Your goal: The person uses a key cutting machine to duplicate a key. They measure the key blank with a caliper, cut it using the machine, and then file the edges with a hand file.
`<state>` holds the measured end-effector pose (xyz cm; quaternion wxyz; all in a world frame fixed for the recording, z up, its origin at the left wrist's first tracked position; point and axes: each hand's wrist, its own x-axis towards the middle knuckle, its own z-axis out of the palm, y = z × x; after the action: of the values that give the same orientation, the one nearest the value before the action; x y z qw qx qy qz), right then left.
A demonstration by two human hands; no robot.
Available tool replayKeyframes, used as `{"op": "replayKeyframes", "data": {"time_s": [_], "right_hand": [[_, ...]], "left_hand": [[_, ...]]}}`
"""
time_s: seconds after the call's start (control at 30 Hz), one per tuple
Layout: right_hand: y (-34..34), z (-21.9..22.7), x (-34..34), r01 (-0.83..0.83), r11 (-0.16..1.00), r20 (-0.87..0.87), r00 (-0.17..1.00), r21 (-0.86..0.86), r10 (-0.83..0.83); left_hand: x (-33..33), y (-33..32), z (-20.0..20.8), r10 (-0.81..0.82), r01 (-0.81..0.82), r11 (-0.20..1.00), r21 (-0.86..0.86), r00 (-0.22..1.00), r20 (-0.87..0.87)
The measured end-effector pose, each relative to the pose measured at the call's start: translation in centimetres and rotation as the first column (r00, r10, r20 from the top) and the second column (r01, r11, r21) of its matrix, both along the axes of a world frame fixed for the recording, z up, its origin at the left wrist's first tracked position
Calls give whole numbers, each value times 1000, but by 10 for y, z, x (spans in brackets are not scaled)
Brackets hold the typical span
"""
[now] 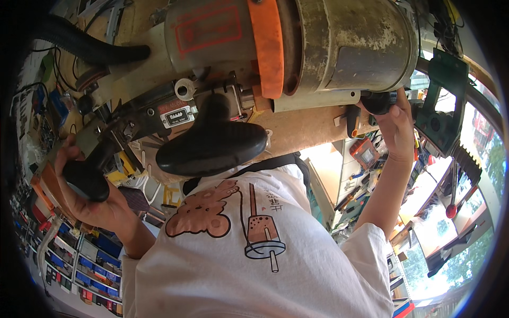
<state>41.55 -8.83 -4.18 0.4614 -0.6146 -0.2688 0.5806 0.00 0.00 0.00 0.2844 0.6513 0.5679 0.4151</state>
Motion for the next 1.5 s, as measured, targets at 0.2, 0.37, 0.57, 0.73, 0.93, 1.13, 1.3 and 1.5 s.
{"op": "replayKeyframes", "data": {"time_s": [0.2,0.37,0.57,0.73,0.93,1.13,1.3,1.5], "right_hand": [[1,0,8,-38,991,-2,999,-128,38],[3,-10,26,251,922,238,954,-296,-183],[7,-1,-2,82,992,-86,994,100,-74],[6,-9,23,116,976,-3,993,-182,-118],[3,-8,28,195,970,-160,963,-146,-218],[2,-5,27,33,989,-51,998,-141,-40],[7,-20,43,378,834,299,915,-402,-271],[7,-5,27,-46,997,-238,970,55,58]], "left_hand": [[-2,1,5,1,-1,1000,-3,1000,-18],[-2,1,3,2,-1,1000,5,1000,-12],[-5,-1,1,-6,6,1000,24,1000,-23],[-1,-1,2,48,-48,999,17,999,-16],[-4,0,0,38,-38,999,17,999,2],[-10,1,0,-7,8,1000,29,1000,-29],[-4,5,1,29,-28,999,28,998,-52],[-3,4,-1,79,-77,996,35,995,-62]]}}
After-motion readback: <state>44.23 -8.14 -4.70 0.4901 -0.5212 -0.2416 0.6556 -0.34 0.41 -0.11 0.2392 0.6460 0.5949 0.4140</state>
